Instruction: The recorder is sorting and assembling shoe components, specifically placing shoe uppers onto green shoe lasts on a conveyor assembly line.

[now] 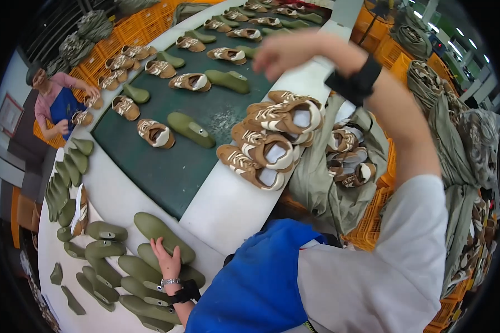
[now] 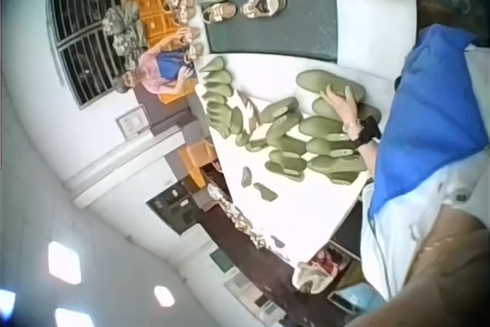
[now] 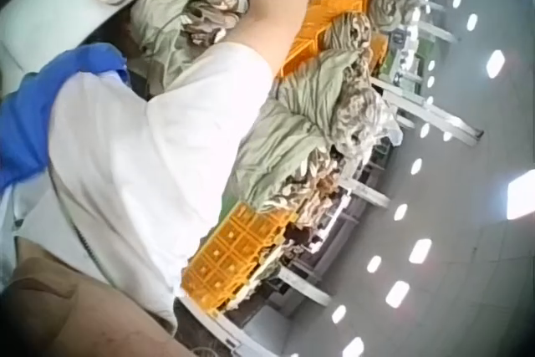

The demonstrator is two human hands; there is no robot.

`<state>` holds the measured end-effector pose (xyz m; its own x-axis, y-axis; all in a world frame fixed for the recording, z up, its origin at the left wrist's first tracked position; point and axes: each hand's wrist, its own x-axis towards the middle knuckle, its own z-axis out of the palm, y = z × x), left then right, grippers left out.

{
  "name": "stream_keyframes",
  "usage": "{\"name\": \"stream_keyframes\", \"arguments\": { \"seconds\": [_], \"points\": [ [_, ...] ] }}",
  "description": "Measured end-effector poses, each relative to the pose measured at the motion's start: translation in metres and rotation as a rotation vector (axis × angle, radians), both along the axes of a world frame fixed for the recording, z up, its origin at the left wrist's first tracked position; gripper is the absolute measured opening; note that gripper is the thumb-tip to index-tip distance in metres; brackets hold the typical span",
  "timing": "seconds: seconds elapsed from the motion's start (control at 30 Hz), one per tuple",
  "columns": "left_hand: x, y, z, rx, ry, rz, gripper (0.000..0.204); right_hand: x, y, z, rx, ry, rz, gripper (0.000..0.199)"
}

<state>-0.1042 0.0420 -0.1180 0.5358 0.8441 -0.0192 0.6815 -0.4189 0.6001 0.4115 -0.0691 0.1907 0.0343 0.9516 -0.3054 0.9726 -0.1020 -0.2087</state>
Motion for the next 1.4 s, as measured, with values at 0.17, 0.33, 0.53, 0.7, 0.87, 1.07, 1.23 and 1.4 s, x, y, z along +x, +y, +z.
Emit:
{"name": "stream_keyframes", "arguments": {
  "seconds": [0.17, 0.33, 0.53, 0.7, 0.87, 1.07, 1.23, 1.4],
  "points": [
    [0.0, 0.005, -0.009, 0.015, 0.022, -0.003, 0.057, -0.002, -0.107, -0.144, -0.131, -0.624, -0.148, 0.045],
    [0.009, 0.002, 0.016, 0.061, 0.176, -0.029, 0.055, 0.022, -0.137, -0.177, 0.308, -0.287, -0.303, 0.024],
    [0.065, -0.006, 0.084, 0.171, -0.217, -0.14, 0.058, -0.041, -0.123, -0.135, 0.486, 1.372, -0.381, 0.044],
    [0.123, -0.006, 0.158, -0.443, -0.996, -0.267, 0.071, -0.098, -0.113, -0.151, -0.025, 1.638, -0.106, 0.055],
    [0.119, -0.001, 0.183, -0.76, -1.119, -0.14, 0.039, -0.122, -0.074, -0.162, -0.219, 1.538, 0.056, 0.048],
    [0.085, 0.017, 0.095, -0.763, -1.015, 0.278, 0.034, -0.16, -0.037, -0.128, -0.204, 1.453, -0.078, 0.035],
    [0.04, -0.027, 0.033, 0.511, -0.099, 0.185, 0.054, -0.169, -0.004, -0.134, -0.164, 0.786, 0.106, 0.031],
    [0.03, -0.048, 0.02, 0.099, 0.316, 0.326, 0.074, -0.192, 0.007, -0.197, -0.234, 0.202, 0.331, 0.043]
  ]
}}
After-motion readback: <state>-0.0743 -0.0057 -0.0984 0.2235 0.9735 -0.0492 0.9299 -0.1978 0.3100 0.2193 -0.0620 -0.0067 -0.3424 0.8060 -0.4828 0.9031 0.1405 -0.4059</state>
